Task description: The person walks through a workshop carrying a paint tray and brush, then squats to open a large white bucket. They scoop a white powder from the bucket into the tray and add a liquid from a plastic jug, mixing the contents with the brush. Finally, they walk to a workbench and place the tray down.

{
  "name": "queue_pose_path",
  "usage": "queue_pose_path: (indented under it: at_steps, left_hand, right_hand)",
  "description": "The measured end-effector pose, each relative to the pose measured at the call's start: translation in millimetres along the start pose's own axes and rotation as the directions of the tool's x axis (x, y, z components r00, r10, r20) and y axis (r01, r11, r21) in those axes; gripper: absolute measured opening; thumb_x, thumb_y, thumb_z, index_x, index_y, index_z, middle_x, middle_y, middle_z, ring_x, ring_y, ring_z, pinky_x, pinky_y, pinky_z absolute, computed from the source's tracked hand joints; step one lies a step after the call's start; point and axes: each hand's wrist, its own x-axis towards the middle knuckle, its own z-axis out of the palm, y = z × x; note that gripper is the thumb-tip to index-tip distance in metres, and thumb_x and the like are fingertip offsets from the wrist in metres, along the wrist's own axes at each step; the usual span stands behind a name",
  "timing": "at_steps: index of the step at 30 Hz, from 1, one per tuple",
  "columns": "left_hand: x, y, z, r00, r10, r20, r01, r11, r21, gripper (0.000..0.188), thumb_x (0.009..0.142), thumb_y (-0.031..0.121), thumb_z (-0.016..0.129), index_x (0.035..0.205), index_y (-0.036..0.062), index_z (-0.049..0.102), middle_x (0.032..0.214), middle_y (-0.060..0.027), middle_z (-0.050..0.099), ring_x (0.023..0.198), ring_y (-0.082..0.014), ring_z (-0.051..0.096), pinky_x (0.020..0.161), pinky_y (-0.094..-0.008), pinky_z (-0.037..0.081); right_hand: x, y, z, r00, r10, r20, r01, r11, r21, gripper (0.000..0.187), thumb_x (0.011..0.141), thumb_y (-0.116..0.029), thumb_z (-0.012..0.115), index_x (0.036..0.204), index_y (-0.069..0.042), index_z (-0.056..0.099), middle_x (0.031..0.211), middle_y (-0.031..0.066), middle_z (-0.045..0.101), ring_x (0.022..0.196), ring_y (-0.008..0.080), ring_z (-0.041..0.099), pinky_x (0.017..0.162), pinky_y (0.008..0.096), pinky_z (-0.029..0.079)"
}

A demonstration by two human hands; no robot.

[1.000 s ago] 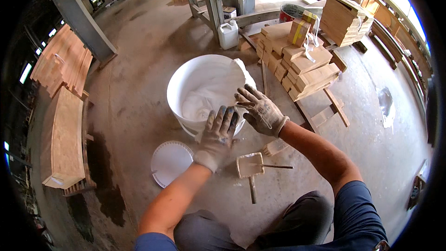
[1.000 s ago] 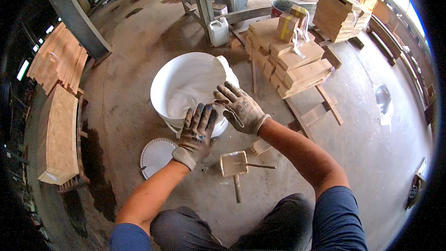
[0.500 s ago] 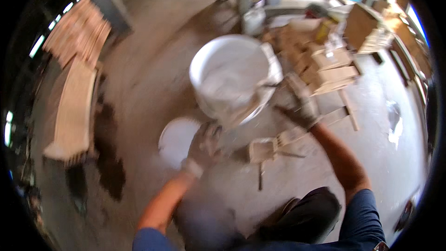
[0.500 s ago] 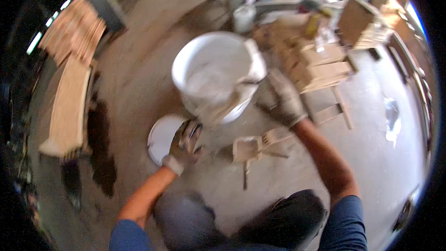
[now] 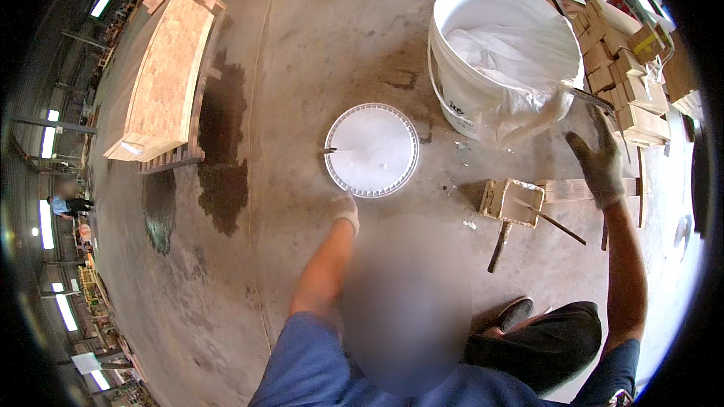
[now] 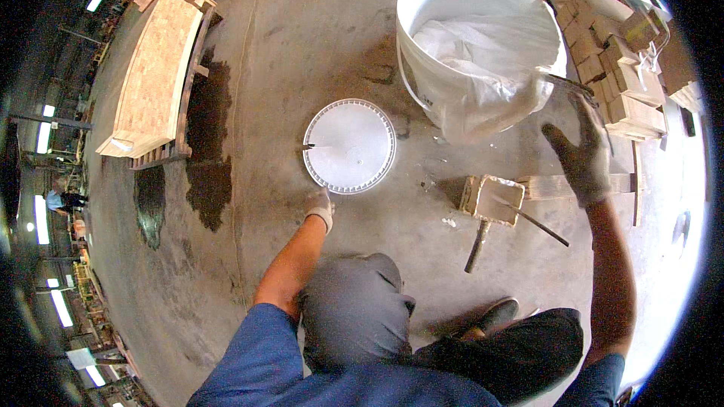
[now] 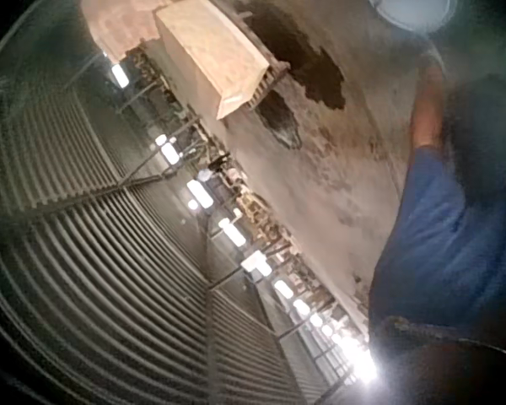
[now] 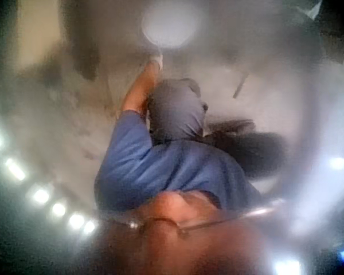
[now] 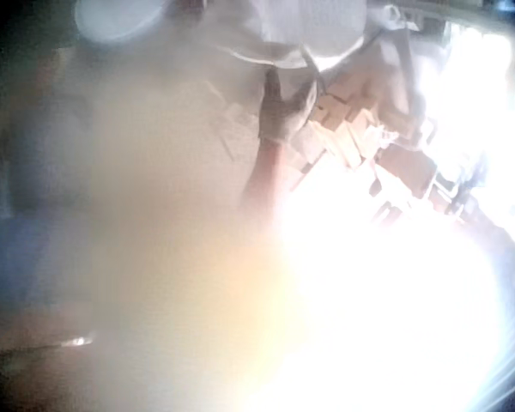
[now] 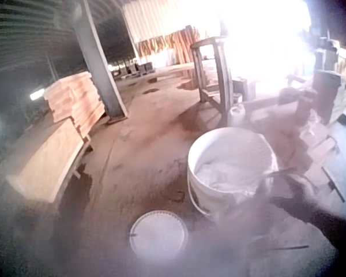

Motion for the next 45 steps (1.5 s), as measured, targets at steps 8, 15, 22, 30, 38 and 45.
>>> queue_pose_path:
  at_steps: [8,15,22,30,38,45]
  left_hand:
    - [-16,80,-10,0.918,-0.282,0.279,0.395,0.698,-0.597,0.033,0.104,0.046,0.061,0.112,0.0135,0.066,0.083,-0.0065,0.066,0.062,-0.0199,0.057,0.051,-0.0354,0.044]
    - [-33,93,-47,0.925,-0.243,0.292,0.377,0.686,-0.623,0.019,0.103,0.032,0.065,0.106,0.0132,0.069,0.092,-0.0077,0.073,0.071,-0.0229,0.067,0.06,-0.0392,0.053]
    - [-10,93,-40,0.901,-0.288,0.323,0.433,0.579,-0.691,0.015,0.102,0.009,0.049,0.1,0.0171,0.061,0.08,-0.003,0.064,0.059,-0.0165,0.055,0.048,-0.0327,0.043]
    - [13,80,-28,0.892,-0.3,0.339,0.446,0.709,-0.546,0.018,0.105,0.023,0.05,0.107,0.0122,0.064,0.08,-0.0051,0.065,0.059,-0.019,0.06,0.05,-0.0356,0.051]
    - [-15,88,-85,0.836,0.023,0.549,0.453,0.537,-0.712,0.033,0.104,0.032,0.056,0.121,0.0059,0.065,0.085,-0.009,0.065,0.075,-0.0278,0.065,0.069,-0.0458,0.058]
    - [-34,126,-36,0.925,-0.134,0.355,0.286,0.861,-0.42,0.031,0.106,0.036,0.055,0.119,0.0099,0.064,0.09,-0.008,0.066,0.079,-0.025,0.068,0.069,-0.0422,0.058]
  right_hand:
    - [-107,47,-35,0.973,0.231,-0.004,-0.23,0.971,0.07,0.063,0.097,-0.011,0.078,0.155,-0.002,0.055,0.148,0.0117,0.066,0.111,0.0169,0.064,0.099,0.0344,0.056]
    - [-96,-17,-43,0.96,0.278,0.044,-0.282,0.947,0.157,0.058,0.093,-0.013,0.08,0.145,0.002,0.061,0.129,0.0206,0.073,0.11,0.025,0.075,0.093,0.0368,0.061]
    - [-97,-21,-47,0.968,0.25,0.034,-0.252,0.944,0.211,0.057,0.092,-0.011,0.08,0.143,0.003,0.062,0.119,0.0189,0.076,0.099,0.0228,0.078,0.088,0.0357,0.061]
    - [-111,-16,-49,0.945,0.318,0.072,-0.326,0.913,0.246,0.055,0.093,-0.011,0.079,0.144,0.002,0.064,0.113,0.0165,0.078,0.095,0.0197,0.077,0.086,0.035,0.062]
    - [-103,-28,-46,0.951,0.295,0.097,-0.31,0.913,0.265,0.055,0.094,-0.012,0.079,0.145,0.0,0.063,0.114,0.0179,0.078,0.096,0.0214,0.078,0.087,0.0356,0.062]
    - [-102,-35,-52,0.961,0.244,0.127,-0.268,0.937,0.225,0.053,0.094,-0.011,0.078,0.144,-0.001,0.064,0.113,0.019,0.079,0.095,0.0217,0.078,0.085,0.0359,0.062]
